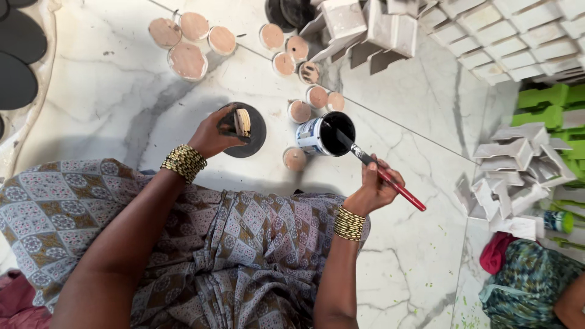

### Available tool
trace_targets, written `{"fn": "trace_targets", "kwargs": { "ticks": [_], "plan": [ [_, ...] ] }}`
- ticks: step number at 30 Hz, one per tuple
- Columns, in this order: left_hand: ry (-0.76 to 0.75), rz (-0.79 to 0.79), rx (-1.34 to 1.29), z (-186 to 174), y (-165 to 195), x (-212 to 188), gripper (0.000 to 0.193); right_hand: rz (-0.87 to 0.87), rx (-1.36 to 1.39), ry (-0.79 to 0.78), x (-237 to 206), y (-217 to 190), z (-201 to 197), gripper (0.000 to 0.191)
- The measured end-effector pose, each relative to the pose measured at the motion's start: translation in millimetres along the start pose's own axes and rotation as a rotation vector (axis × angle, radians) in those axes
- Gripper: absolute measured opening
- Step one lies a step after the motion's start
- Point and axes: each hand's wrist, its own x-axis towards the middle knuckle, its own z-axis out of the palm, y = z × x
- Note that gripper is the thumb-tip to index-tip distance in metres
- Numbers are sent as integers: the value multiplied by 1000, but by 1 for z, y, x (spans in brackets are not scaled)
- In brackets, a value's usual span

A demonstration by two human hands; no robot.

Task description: The person sits on the floor and paints round wooden discs black, holding each disc in one hand while applying paint with a brush in the other hand, dipping the brush into a paint can between discs. Painted discs are set down on the floor beside a growing pile of finished pieces.

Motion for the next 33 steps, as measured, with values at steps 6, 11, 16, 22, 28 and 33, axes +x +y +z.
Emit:
{"fn": "trace_targets", "kwargs": {
  "ticks": [6, 11, 16, 22, 28, 33],
  "plan": [
    [104, 271, 50, 0, 25, 0, 90, 397, 343, 166, 16, -18, -14, 29],
    [140, 415, 98, -2, 38, 0, 91, 241, 323, -159, -7, -65, 24, 33],
    [134, 475, 91, -7, 51, -6, 95, -49, 192, -553, -38, -105, 81, 38],
    [154, 530, 95, -10, 66, -11, 92, -196, 71, -756, -63, -117, 109, 37],
    [205, 473, 40, -11, 63, -5, 86, -158, 49, -831, -76, -134, 91, 36],
    [181, 534, 73, -8, 63, -4, 87, -156, 39, -794, -68, -137, 97, 37]
  ]
}}
